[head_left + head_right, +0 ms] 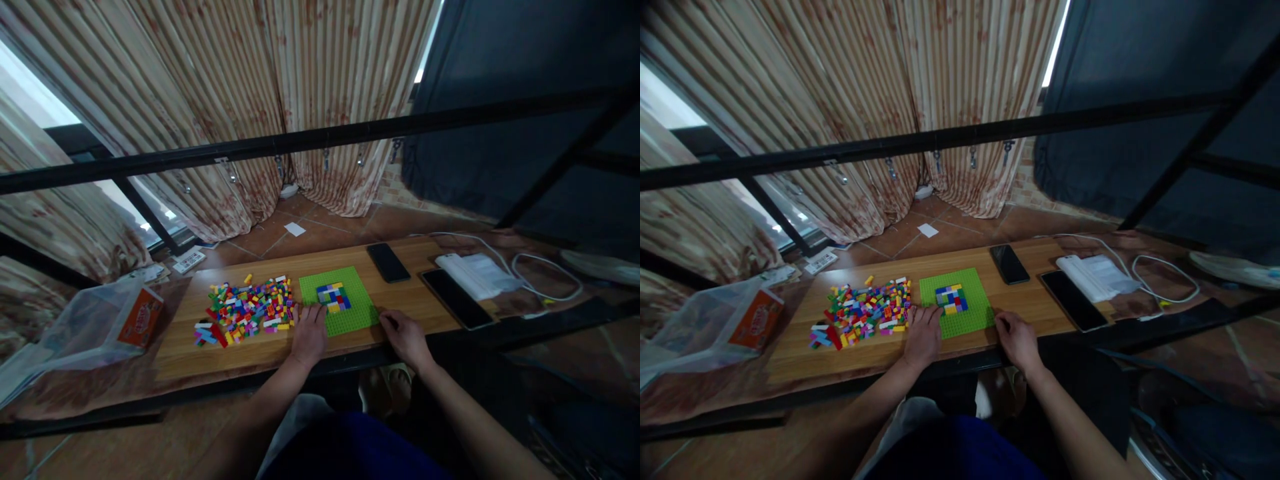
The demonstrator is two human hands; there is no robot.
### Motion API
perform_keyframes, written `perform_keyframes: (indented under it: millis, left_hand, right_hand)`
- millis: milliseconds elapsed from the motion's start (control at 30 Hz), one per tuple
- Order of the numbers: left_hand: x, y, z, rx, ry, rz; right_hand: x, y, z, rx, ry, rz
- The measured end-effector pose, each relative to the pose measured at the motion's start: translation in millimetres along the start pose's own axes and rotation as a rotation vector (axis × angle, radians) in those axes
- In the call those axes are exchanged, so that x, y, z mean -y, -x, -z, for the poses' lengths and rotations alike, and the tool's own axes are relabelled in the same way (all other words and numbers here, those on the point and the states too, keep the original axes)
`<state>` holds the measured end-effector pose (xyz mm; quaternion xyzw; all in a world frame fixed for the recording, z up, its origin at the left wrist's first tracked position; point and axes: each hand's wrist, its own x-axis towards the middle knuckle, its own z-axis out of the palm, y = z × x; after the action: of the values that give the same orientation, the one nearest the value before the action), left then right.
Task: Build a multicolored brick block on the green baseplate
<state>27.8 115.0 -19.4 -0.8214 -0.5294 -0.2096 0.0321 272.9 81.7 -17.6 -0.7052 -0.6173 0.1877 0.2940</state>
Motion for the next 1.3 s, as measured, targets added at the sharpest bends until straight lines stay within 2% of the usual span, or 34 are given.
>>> perform_keyframes:
  millis: [200,367,567,933,1133,1300]
  left_hand:
    - [0.5,-0.3,-0.6,0.006,-0.005,0.005]
    - [-0.7,-2.8,-0.5,0.082,-0.054,0.048]
    - [-1.6,-11.2,-1.0,0.212,-0.155,-0.008]
    - [1.9,-23.1,-1.5,0.376,-0.113,-0.054]
    - [0.4,-25.9,-0.6,0.367,-0.084,-0.044]
    - [-0.3,-22.2,-8.0,0.277,-0.068,-0.04]
  right_hand:
    - [4.7,-17.2,-5.1,0.014,0.256,-0.093]
    - [8.5,-25.4,-6.6,-0.015,0.379,-0.167]
    - [7.5,-22.7,-12.5,-0.033,0.432,-0.176]
    - [-0.1,-16.2,-19.3,-0.129,0.384,-0.106]
    - [-1.8,-16.5,-22.9,-0.16,0.379,-0.102]
    - [-1.6,-17.9,-23.2,-0.165,0.403,-0.082]
